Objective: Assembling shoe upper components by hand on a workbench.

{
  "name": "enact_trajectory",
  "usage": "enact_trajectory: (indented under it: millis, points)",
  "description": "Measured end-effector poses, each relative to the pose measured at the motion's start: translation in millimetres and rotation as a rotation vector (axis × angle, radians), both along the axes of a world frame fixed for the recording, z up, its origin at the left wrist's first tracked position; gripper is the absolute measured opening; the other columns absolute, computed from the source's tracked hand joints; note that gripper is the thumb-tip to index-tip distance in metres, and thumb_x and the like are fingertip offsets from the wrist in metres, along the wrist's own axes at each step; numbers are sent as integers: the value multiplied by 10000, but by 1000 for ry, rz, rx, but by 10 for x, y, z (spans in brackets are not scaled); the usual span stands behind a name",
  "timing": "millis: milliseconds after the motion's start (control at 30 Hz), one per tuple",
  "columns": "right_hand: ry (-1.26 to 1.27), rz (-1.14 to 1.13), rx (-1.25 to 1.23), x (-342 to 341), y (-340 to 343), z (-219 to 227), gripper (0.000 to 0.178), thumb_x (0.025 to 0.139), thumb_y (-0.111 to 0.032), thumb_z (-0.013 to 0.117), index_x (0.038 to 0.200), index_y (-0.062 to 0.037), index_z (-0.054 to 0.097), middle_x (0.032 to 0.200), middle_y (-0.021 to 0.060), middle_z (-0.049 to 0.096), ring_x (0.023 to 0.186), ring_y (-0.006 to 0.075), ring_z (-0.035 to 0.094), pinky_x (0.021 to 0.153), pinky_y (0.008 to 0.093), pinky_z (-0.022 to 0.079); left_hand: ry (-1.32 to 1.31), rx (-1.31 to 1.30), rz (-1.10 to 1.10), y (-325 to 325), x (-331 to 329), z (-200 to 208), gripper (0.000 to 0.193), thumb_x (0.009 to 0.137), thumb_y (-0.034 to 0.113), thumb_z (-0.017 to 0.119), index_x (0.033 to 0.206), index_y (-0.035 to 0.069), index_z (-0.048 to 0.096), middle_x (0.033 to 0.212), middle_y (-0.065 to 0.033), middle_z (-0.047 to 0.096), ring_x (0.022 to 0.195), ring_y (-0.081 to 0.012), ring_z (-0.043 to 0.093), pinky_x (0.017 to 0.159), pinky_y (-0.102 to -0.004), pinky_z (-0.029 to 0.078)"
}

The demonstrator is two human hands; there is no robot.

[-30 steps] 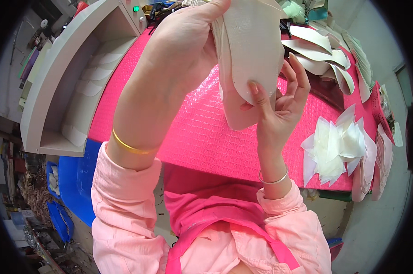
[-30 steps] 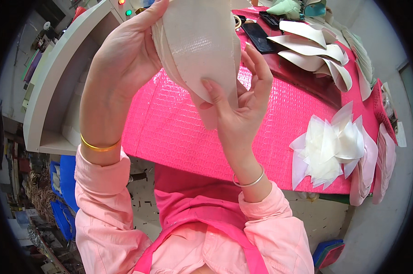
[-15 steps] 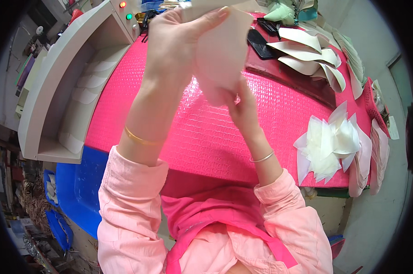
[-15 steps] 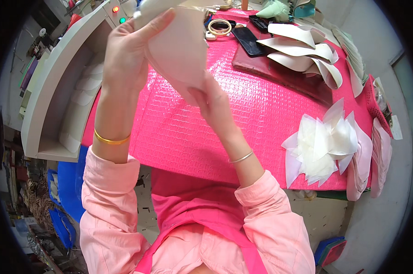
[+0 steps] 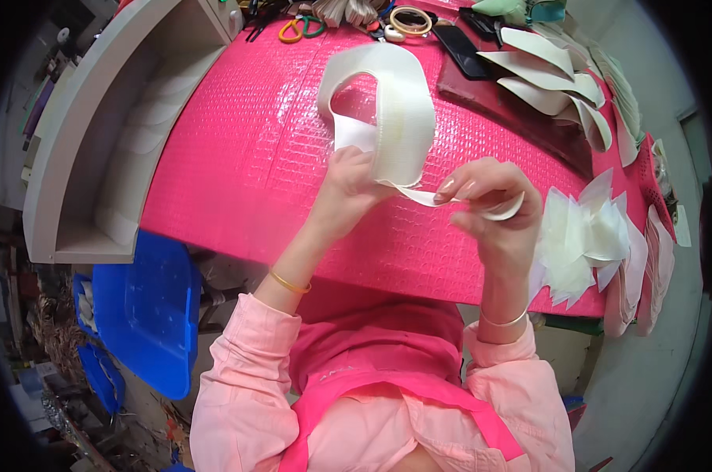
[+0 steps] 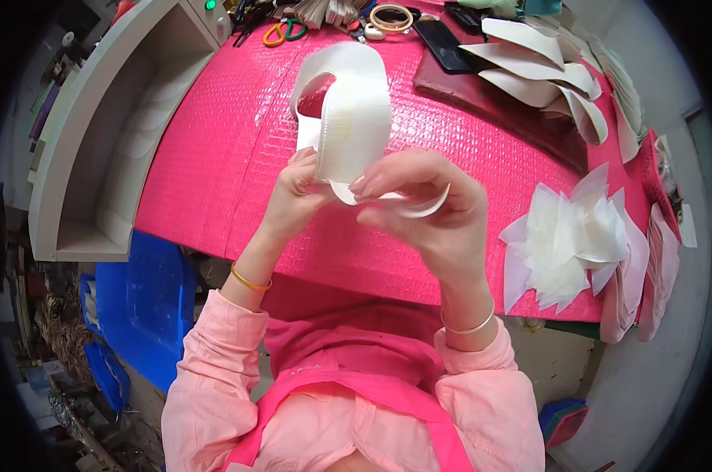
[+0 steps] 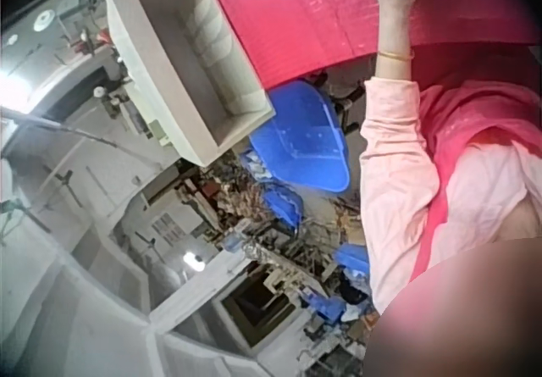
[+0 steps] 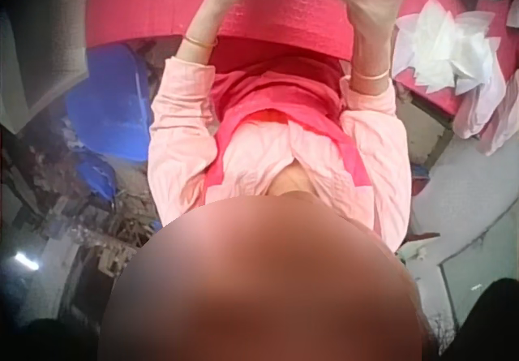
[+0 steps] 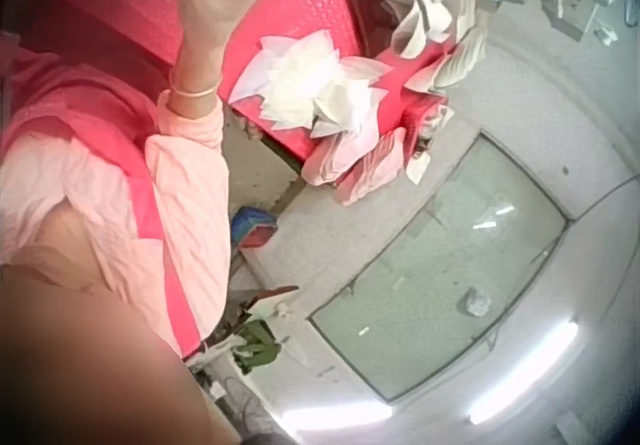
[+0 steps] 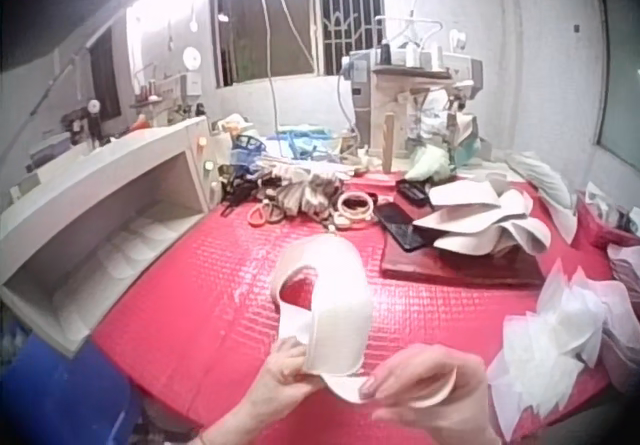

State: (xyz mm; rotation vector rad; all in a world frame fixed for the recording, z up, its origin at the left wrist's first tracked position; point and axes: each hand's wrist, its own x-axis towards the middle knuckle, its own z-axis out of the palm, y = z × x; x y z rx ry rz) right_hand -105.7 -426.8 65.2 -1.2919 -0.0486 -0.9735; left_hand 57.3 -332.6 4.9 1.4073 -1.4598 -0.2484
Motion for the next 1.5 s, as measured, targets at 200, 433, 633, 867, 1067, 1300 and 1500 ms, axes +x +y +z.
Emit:
enact_trajectory:
  millis: [200,433,633,867,1067,1300,1500]
  points:
    - [210,-246,82,517,-299,111,117,707,-9,679,815,21,645,730,100,639,713,139,612,676,243,490,195,90,-55,179,-31,-51,198,705,182,666,893,121,658,942,-24,623,933,-202,520,963,-414,237]
    - [377,-179,159,775,-289,-215,144,691,-83,719,788,8,664,712,63,643,618,93,589,562,205,477,337,84,-156,406,-1,-107,224,711,214,677,905,103,663,1053,-52,598,1092,-209,478,1026,-463,123]
    - [391,7,140,738,83,-245,102,703,-79,709,780,-23,672,711,46,635,629,79,580,578,199,475,907,371,-272,542,66,55,408,751,155,650,1115,17,524,1057,-77,566,991,-170,531,864,-319,407]
    - [466,-545,-604,1007,-74,-313,481,540,-190,788,930,-16,568,987,96,476,885,200,486,737,308,445,1223,138,-244,365,-118,27,536,789,11,578,1268,32,338,1135,-80,494,1038,-170,507,852,-299,439]
    - [619,-104,178,740,-67,-476,581,643,-252,764,1081,28,504,1020,115,518,907,168,528,726,278,459,1144,45,-193,445,-222,30,663,793,12,560,1350,27,202,1269,-101,384,1145,-164,401,947,-284,341]
    - [535,-160,82,636,-145,-383,211,757,-181,675,845,10,650,737,40,643,631,102,590,591,224,461,731,387,121,592,-301,-94,286,769,70,630,1031,-27,569,874,-86,627,814,-95,567,705,-250,454]
    - [562,-322,44,679,-267,-347,350,796,-347,628,743,0,636,634,35,602,518,65,535,448,199,381,628,188,174,617,-416,-94,212,786,94,622,955,-33,607,812,-81,648,741,-66,569,661,-223,455]
